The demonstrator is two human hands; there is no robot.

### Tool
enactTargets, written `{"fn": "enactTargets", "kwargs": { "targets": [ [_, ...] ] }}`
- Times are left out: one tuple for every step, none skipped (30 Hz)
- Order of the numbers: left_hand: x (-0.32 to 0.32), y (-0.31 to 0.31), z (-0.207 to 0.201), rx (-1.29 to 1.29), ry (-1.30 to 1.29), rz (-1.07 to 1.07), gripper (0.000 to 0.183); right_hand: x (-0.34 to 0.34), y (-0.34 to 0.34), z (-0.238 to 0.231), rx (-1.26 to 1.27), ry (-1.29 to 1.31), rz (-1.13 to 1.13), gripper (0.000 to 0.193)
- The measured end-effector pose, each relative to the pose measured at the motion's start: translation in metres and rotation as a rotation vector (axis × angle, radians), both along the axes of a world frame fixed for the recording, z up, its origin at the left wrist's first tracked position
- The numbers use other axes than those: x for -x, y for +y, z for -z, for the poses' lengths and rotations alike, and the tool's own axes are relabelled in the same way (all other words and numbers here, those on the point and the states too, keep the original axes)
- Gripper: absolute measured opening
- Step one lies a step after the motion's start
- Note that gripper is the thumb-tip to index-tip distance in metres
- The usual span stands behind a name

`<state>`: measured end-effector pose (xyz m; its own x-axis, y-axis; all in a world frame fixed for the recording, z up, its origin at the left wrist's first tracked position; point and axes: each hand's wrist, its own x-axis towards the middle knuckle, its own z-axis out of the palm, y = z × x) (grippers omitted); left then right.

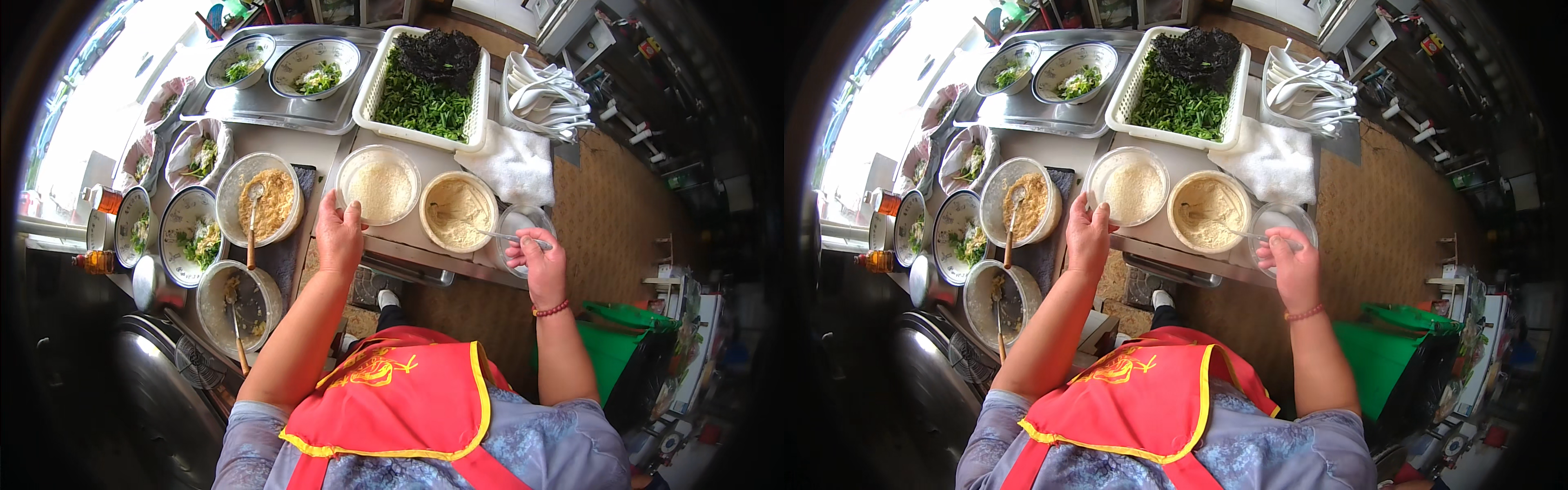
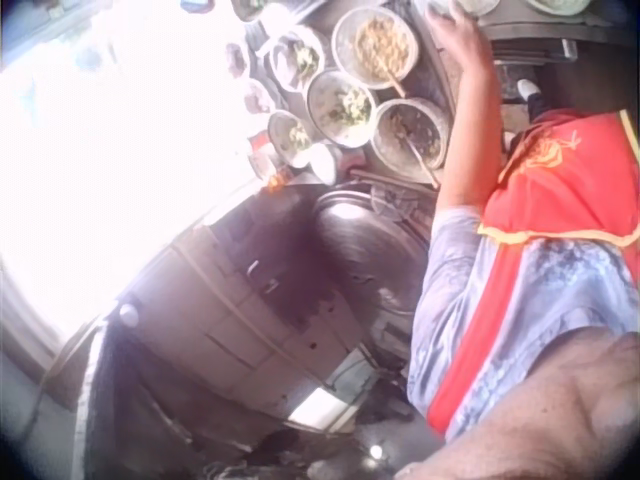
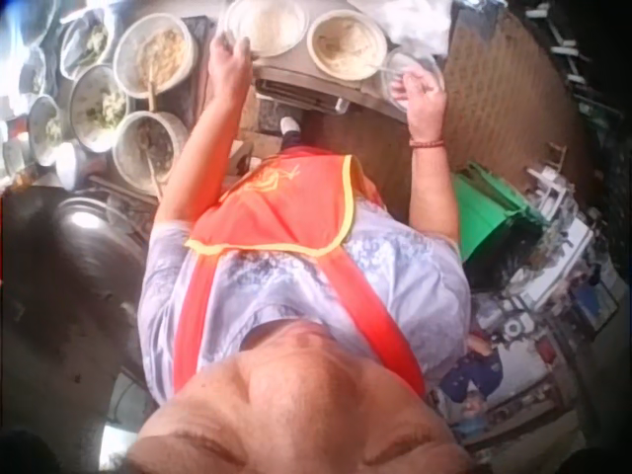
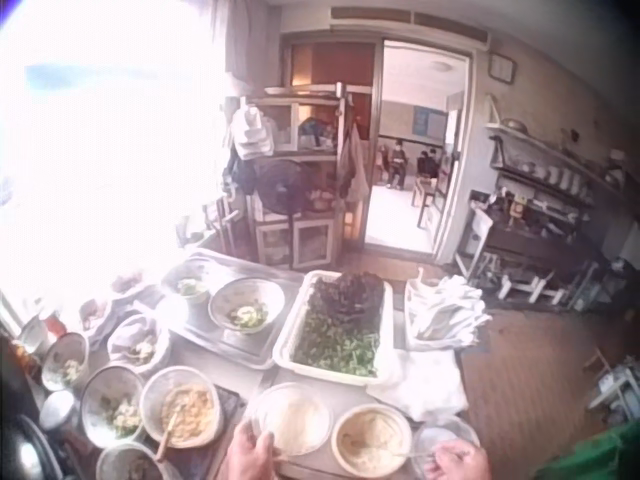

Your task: The person assembles multiple noodle bowls by adding chopped greens, a yellow crumbly topping, and a white creamy sauce. They then ladle hot broth from a large wok into each bowl and place a spoon in each. The bowls are arranged on a stainless steel counter in a commercial kitchen.

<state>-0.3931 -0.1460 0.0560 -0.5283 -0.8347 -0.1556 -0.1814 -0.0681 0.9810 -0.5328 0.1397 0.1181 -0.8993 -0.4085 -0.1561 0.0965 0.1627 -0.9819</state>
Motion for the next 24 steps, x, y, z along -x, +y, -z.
{"fn": "enactTargets", "kwargs": {
  "targets": [
    [0.0, 0.001, 0.0, -0.012, -0.018, 0.03, 0.048, 0.002, -0.001, 0.001, 0.022, -0.069, 0.036, 0.019],
    [0.0, 0.002, -0.006, -0.023, -0.033, 0.061, 0.049, 0.005, -0.001, 0.001, 0.056, -0.098, 0.066, 0.019],
    [-0.001, 0.004, -0.009, -0.033, -0.048, 0.09, 0.049, 0.007, -0.001, 0.0, 0.091, -0.126, 0.093, 0.019],
    [-0.007, 0.006, -0.003, 0.012, -0.076, 0.094, 0.047, 0.009, -0.001, 0.0, 0.125, -0.154, 0.118, 0.02],
    [-0.018, 0.01, -0.001, 0.052, -0.081, 0.14, 0.046, 0.012, -0.001, -0.002, 0.132, -0.169, 0.122, 0.02],
    [-0.031, 0.014, 0.001, 0.09, -0.084, 0.19, 0.045, 0.014, 0.0, -0.003, 0.138, -0.18, 0.128, 0.02],
    [-0.047, 0.02, 0.003, 0.128, -0.085, 0.235, 0.044, 0.017, 0.001, -0.005, 0.143, -0.191, 0.132, 0.02],
    [-0.066, 0.027, 0.002, 0.098, -0.086, 0.283, 0.041, 0.019, 0.001, -0.008, 0.148, -0.197, 0.147, 0.02],
    [-0.087, 0.034, -0.002, 0.074, -0.085, 0.324, 0.038, 0.021, 0.002, -0.011, 0.158, -0.202, 0.153, 0.02],
    [-0.109, 0.04, -0.008, 0.061, -0.114, 0.374, 0.034, 0.024, 0.0, -0.013, 0.174, -0.207, 0.153, 0.02],
    [-0.133, 0.045, -0.015, 0.049, -0.143, 0.42, 0.031, 0.027, -0.002, -0.017, 0.17, -0.206, 0.161, 0.02],
    [-0.154, 0.049, -0.024, 0.027, -0.202, 0.413, 0.028, 0.03, -0.005, -0.021, 0.159, -0.185, 0.155, 0.02],
    [-0.176, 0.054, -0.027, -0.002, -0.257, 0.407, 0.025, 0.033, -0.01, -0.027, 0.143, -0.16, 0.151, 0.02],
    [-0.202, 0.06, -0.022, 0.033, -0.262, 0.344, 0.024, 0.037, -0.021, -0.033, 0.152, -0.145, 0.107, 0.02],
    [-0.225, 0.065, -0.015, 0.063, -0.261, 0.292, 0.022, 0.04, -0.035, -0.04, 0.164, -0.147, 0.08, 0.02],
    [-0.241, 0.07, -0.015, 0.056, -0.31, 0.212, 0.021, 0.043, -0.05, -0.048, 0.169, -0.146, 0.059, 0.02],
    [-0.257, 0.076, -0.016, 0.048, -0.36, 0.13, 0.021, 0.047, -0.067, -0.053, 0.175, -0.147, 0.037, 0.02],
    [-0.274, 0.082, -0.012, 0.078, -0.394, 0.074, 0.02, 0.051, -0.088, -0.055, 0.208, -0.174, 0.005, 0.019],
    [-0.289, 0.088, -0.007, 0.107, -0.429, 0.02, 0.02, 0.056, -0.112, -0.057, 0.254, -0.21, -0.026, 0.02],
    [-0.301, 0.094, -0.002, 0.135, -0.461, -0.039, 0.02, 0.057, -0.141, -0.059, 0.292, -0.232, -0.057, 0.02],
    [-0.309, 0.1, 0.0, 0.216, -0.489, -0.07, 0.02, 0.058, -0.17, -0.059, 0.329, -0.258, -0.086, 0.02],
    [-0.316, 0.104, 0.002, 0.295, -0.514, -0.094, 0.019, 0.06, -0.2, -0.058, 0.36, -0.281, -0.099, 0.019],
    [-0.32, 0.107, 0.002, 0.377, -0.542, -0.116, 0.019, 0.063, -0.229, -0.054, 0.394, -0.306, -0.108, 0.019],
    [-0.323, 0.11, -0.003, 0.372, -0.564, -0.131, 0.02, 0.065, -0.258, -0.049, 0.416, -0.326, -0.116, 0.019]
  ]
}}
